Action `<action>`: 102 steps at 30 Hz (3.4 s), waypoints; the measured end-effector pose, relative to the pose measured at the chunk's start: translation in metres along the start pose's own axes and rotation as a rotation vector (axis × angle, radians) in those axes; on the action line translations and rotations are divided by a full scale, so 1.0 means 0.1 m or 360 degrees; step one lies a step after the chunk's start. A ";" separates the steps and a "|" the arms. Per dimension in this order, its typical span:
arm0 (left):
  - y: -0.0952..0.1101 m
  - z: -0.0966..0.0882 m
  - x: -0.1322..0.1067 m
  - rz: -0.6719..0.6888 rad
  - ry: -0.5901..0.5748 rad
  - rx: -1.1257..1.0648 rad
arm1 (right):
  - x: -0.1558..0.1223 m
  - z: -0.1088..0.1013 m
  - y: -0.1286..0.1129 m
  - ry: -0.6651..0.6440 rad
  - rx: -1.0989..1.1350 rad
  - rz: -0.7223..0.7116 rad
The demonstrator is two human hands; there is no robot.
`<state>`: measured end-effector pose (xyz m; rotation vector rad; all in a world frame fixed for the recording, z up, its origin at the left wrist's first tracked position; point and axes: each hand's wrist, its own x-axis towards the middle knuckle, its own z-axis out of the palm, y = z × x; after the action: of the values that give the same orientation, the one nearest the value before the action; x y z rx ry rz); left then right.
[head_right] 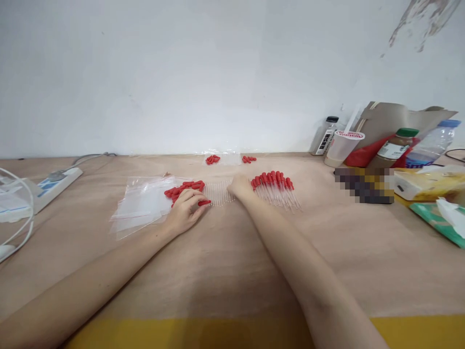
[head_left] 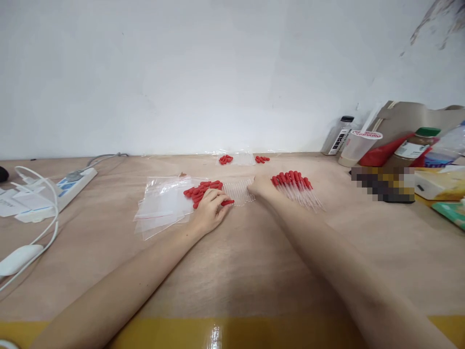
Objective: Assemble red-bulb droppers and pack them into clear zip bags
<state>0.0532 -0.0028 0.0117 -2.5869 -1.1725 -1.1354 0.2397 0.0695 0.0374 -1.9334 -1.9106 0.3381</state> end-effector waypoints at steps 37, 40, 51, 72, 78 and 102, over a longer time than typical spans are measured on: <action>0.29 -0.07 -0.05 0.0117 -0.0085 -0.0282 | -0.98 -0.04 0.56 0.0200 0.0643 -0.1389; 0.32 -0.09 -0.04 0.0151 -0.0175 -0.0311 | -0.95 -0.02 0.58 0.0234 0.0580 -0.1421; 0.33 -0.07 -0.04 0.0167 -0.0334 -0.0288 | -0.91 -0.04 0.58 0.0320 0.0090 -0.1481; 0.27 -0.02 -0.05 0.0315 -0.0421 -0.0177 | -1.03 -0.02 0.40 0.0191 0.0136 -0.1431; 0.21 0.06 -0.07 0.0412 -0.0291 -0.0006 | -1.05 -0.04 0.36 0.0074 0.0211 -0.1350; -0.09 -0.05 0.04 -0.0385 0.0001 0.0627 | -0.22 -0.55 1.43 0.0485 0.0142 0.0122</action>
<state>0.0461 0.0042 0.0158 -2.1945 -1.5609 -0.8323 0.3916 0.0435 0.0212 -1.8804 -1.6040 0.1375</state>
